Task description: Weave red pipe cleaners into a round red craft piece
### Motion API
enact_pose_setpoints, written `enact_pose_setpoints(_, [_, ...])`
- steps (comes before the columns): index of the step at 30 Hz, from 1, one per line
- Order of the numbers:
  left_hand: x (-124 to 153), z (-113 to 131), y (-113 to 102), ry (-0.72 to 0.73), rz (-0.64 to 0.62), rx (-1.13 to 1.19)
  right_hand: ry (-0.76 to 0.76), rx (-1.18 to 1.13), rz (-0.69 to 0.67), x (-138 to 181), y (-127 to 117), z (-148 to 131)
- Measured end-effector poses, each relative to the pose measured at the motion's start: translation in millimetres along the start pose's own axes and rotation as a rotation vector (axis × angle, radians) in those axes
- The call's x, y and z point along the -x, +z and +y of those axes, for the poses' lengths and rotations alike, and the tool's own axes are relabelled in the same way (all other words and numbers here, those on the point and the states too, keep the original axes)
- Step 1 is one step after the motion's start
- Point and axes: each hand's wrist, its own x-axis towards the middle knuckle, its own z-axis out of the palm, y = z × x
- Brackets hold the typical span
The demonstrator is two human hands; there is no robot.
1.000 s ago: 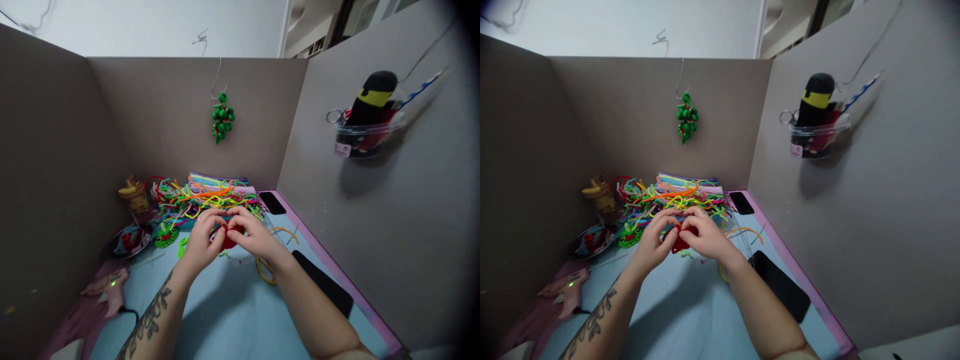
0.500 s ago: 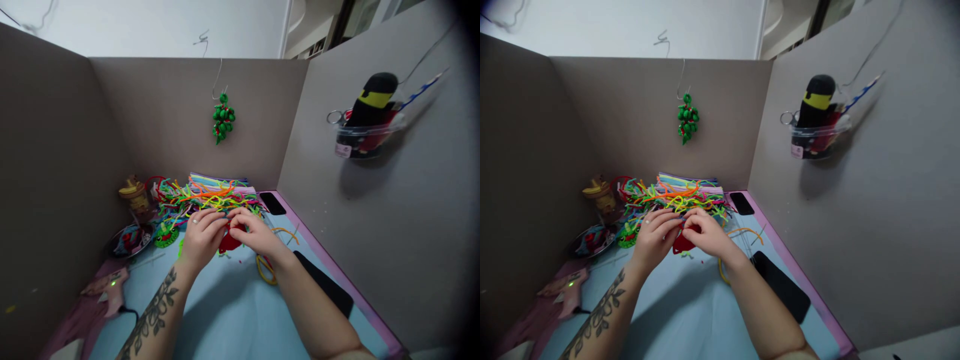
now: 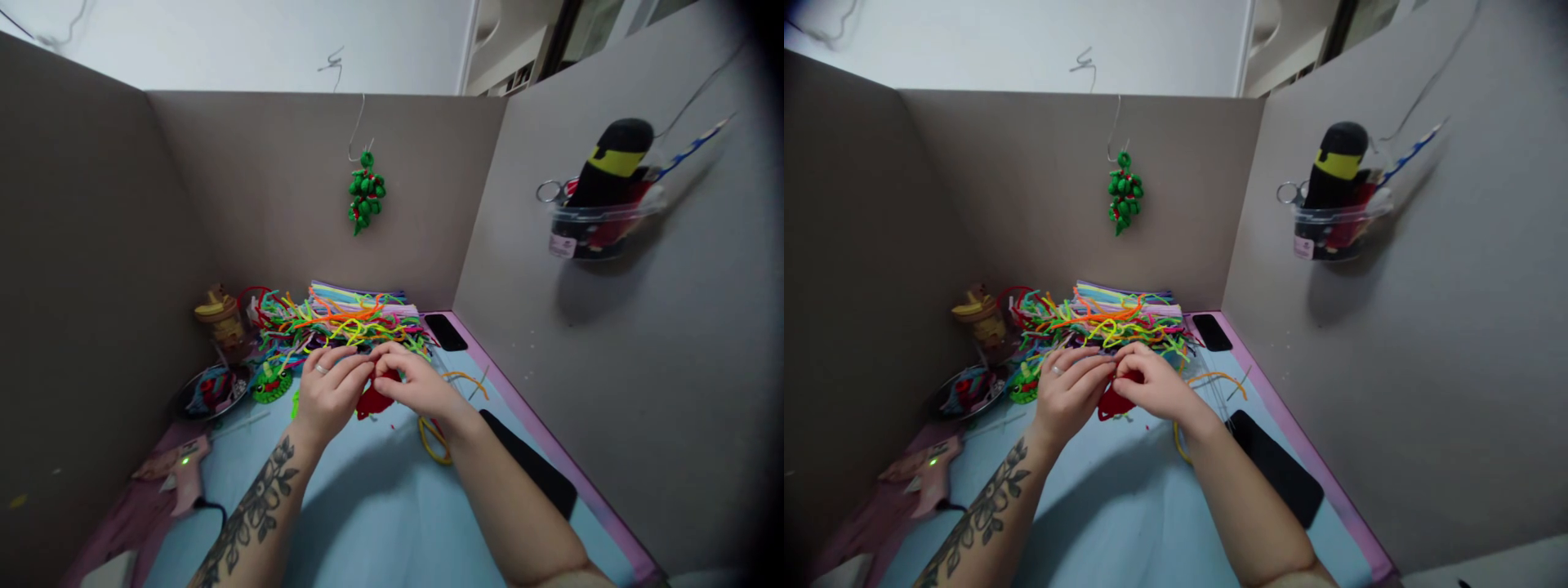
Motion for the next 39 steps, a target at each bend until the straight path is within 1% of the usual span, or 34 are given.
enact_pose_setpoints(4, [1.7,-1.0,0.7,-0.009,0.016,0.042,0.009,-0.005,-0.021,-0.6,-0.5,0.0])
enact_pose_setpoints(8, [1.1,-2.5,1.2,-0.032,-0.033,0.057,-0.015,0.043,-0.072,-0.7,-2.1,1.3])
enact_pose_setpoints(11, [-0.4,-2.0,2.1,-0.077,-0.078,0.139,-0.046,0.073,-0.124,0.1,-5.4,2.3])
enact_pose_setpoints(13, [-1.9,-0.4,2.6,-0.167,-0.107,0.251,-0.044,0.073,-0.12,0.6,-8.3,2.0])
enact_pose_setpoints(17, [-8.0,3.6,-0.7,-0.526,-0.206,0.459,-0.017,0.058,-0.046,1.3,-13.8,-1.1])
enact_pose_setpoints(19, [-12.0,4.9,-4.3,-0.66,-0.274,0.543,-0.015,0.065,-0.017,1.3,-15.0,-2.8])
enact_pose_setpoints(22, [-16.3,6.2,-8.4,-0.735,-0.369,0.687,-0.013,0.084,0.013,1.2,-14.4,-4.1])
enact_pose_setpoints(24, [-17.1,7.0,-8.7,-0.766,-0.403,0.777,-0.015,0.087,0.028,1.1,-12.7,-4.0])
enact_pose_setpoints(27, [-16.7,9.2,-5.8,-0.839,-0.385,0.877,-0.008,0.106,0.048,1.0,-9.2,-3.0])
enact_pose_setpoints(31, [-15.8,12.7,-0.1,-0.949,-0.33,0.987,-0.026,0.205,0.079,1.8,-3.9,-2.0])
enact_pose_setpoints(34, [-13.3,12.5,2.5,-0.995,-0.278,0.974,-0.066,0.262,0.118,3.4,-0.5,-3.8])
enact_pose_setpoints(36, [-11.2,10.8,2.8,-0.971,-0.248,0.886,-0.12,0.251,0.174,4.4,1.0,-6.2])
enact_pose_setpoints(39, [-9.3,8.7,1.3,-0.852,-0.233,0.718,-0.222,0.222,0.286,5.4,2.7,-9.1])
